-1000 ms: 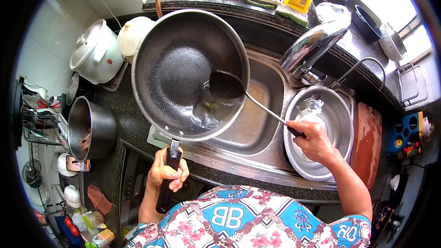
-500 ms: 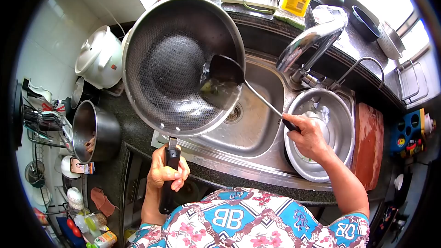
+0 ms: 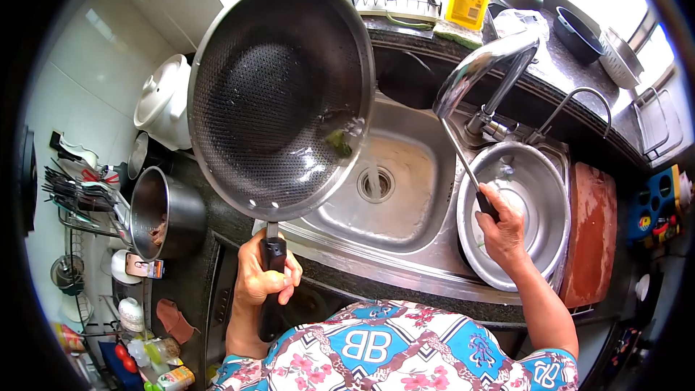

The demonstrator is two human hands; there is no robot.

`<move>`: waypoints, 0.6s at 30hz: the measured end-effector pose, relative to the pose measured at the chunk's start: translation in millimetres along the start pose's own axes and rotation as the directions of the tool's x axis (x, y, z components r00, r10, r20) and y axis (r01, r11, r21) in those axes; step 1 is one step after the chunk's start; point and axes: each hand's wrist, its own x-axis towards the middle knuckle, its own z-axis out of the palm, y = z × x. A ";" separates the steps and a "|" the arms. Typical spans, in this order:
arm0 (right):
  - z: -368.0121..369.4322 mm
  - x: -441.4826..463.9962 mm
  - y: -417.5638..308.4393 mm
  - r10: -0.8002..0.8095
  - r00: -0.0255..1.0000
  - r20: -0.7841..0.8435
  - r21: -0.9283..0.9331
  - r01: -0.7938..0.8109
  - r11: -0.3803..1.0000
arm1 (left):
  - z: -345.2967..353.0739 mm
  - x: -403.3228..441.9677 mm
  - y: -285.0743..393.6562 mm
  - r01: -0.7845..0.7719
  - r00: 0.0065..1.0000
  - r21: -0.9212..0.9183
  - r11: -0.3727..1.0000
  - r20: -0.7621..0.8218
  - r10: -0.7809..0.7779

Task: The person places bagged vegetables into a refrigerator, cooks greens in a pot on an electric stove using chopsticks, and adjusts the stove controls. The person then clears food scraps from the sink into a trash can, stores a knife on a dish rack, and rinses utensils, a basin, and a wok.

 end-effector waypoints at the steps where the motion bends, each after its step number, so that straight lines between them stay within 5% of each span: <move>1: 1.1 -3.0 3.4 0.000 1.000 -0.009 0.008 0.000 1.000 | 2.6 -0.2 0.9 -0.001 0.999 0.043 0.999 -0.046 0.003; 6: 9.1 -22.1 22.5 0.117 0.993 -0.007 0.105 -0.116 0.988 | 7.6 -1.8 8.2 -0.048 0.994 0.177 0.983 -0.084 0.063; 8: 6.3 -25.7 19.8 0.287 0.953 0.092 0.015 -0.290 0.957 | 10.2 -2.2 11.1 -0.048 0.991 0.223 0.974 -0.109 0.074; 18: 17.0 -42.1 28.5 0.187 0.980 0.066 0.100 -0.193 0.976 | 23.0 -8.6 29.3 -0.099 0.968 0.403 0.910 -0.172 0.181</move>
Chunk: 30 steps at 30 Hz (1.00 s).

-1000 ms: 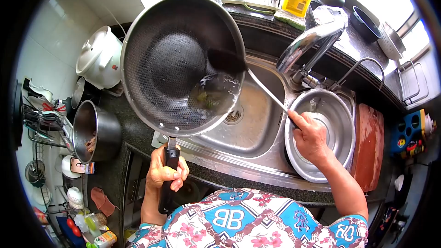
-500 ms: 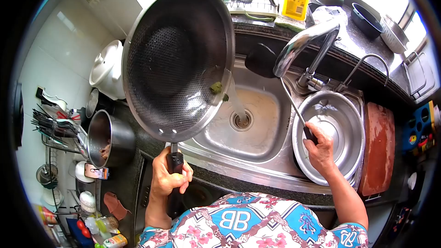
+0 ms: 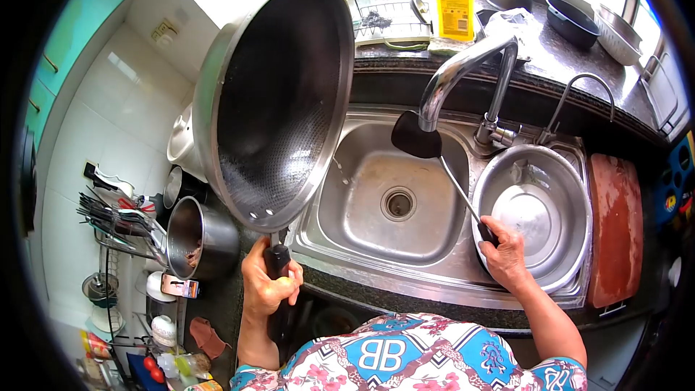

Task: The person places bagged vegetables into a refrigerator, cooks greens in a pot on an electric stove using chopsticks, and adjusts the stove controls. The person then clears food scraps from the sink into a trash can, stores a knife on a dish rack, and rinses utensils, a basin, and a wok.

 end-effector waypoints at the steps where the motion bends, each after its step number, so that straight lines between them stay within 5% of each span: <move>1: 2.7 -0.5 3.9 -0.018 1.000 -0.004 0.028 0.018 0.999 | -0.2 -1.4 -0.1 0.003 1.000 -0.006 1.000 -0.010 -0.003; 6: -1.2 0.9 -13.6 0.093 0.992 0.082 0.024 -0.095 0.995 | -7.1 -6.9 -5.5 0.041 0.999 -0.079 0.996 0.004 -0.041; 10: 0.4 7.8 -6.6 -0.080 0.996 -0.038 0.016 0.081 0.997 | -12.0 -8.9 -14.9 0.102 0.994 -0.133 0.986 0.048 -0.097; 12: -8.5 14.6 -2.2 0.139 0.953 0.270 -0.179 -0.092 0.980 | -13.4 -9.3 -19.4 0.124 0.992 -0.155 0.980 0.055 -0.116; 13: -9.7 12.2 -3.6 0.174 0.940 0.294 -0.223 -0.110 0.969 | -12.7 -9.8 -20.3 0.133 0.991 -0.161 0.978 0.053 -0.126; 16: -1.2 -0.5 10.8 0.113 0.975 0.190 -0.233 -0.067 0.970 | -12.9 -10.7 -29.2 0.151 0.988 -0.174 0.973 0.050 -0.145; 30: -5.2 -18.7 13.6 0.152 0.963 0.223 -0.149 -0.121 0.981 | 9.8 -16.0 -36.3 0.176 0.983 -0.048 0.983 -0.046 -0.178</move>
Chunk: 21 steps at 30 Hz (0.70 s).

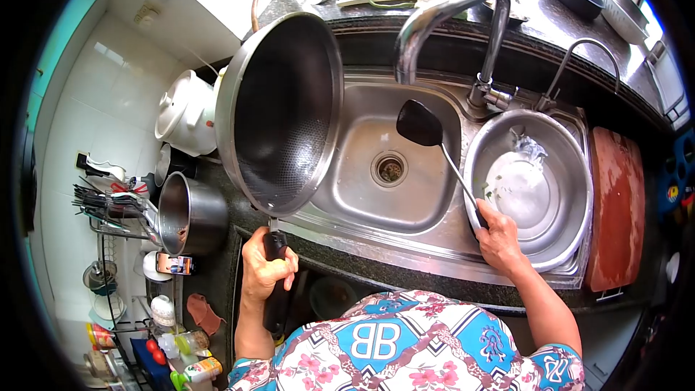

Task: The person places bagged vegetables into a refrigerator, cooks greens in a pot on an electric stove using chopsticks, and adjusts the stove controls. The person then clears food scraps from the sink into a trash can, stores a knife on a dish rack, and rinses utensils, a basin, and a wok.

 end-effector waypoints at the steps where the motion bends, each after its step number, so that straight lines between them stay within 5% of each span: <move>1: -3.1 -1.8 -3.8 0.010 1.000 0.006 0.016 -0.011 1.000 | 3.0 -1.2 0.6 0.003 1.000 0.000 1.000 -0.004 -0.003; 6: -6.1 -7.8 6.0 -0.062 0.997 -0.045 0.012 0.062 0.998 | 12.6 -5.1 -8.1 -0.015 1.000 -0.010 1.000 0.021 0.016; 8: -13.8 -10.0 1.3 0.046 0.998 0.051 -0.047 -0.044 0.998 | 16.7 -5.6 -16.3 -0.032 0.999 -0.011 0.999 0.030 0.033; 10: -22.1 -8.5 5.6 -0.012 0.994 0.106 0.010 0.011 1.000 | 23.8 -5.6 -19.3 0.003 0.999 -0.054 0.999 0.041 -0.001; 12: -36.3 -12.0 -17.0 0.103 0.916 0.389 0.523 -0.311 0.794 | 32.6 -9.8 -18.0 0.015 1.000 -0.063 0.998 0.028 -0.013; 16: -41.3 -6.4 -43.6 -0.116 0.876 0.468 0.685 -0.277 0.673 | 43.0 -14.6 -31.2 0.100 0.971 -0.318 0.943 0.237 -0.023; 18: -38.5 -2.5 -54.3 -0.150 0.868 0.473 0.668 -0.243 0.703 | 55.7 -20.7 -31.4 0.241 0.947 -0.548 0.801 0.314 -0.070; 21: -40.0 -3.7 -80.1 -0.113 0.801 0.588 0.694 -0.429 0.578 | 71.7 -27.1 -43.3 0.298 0.912 -0.682 0.668 0.410 0.011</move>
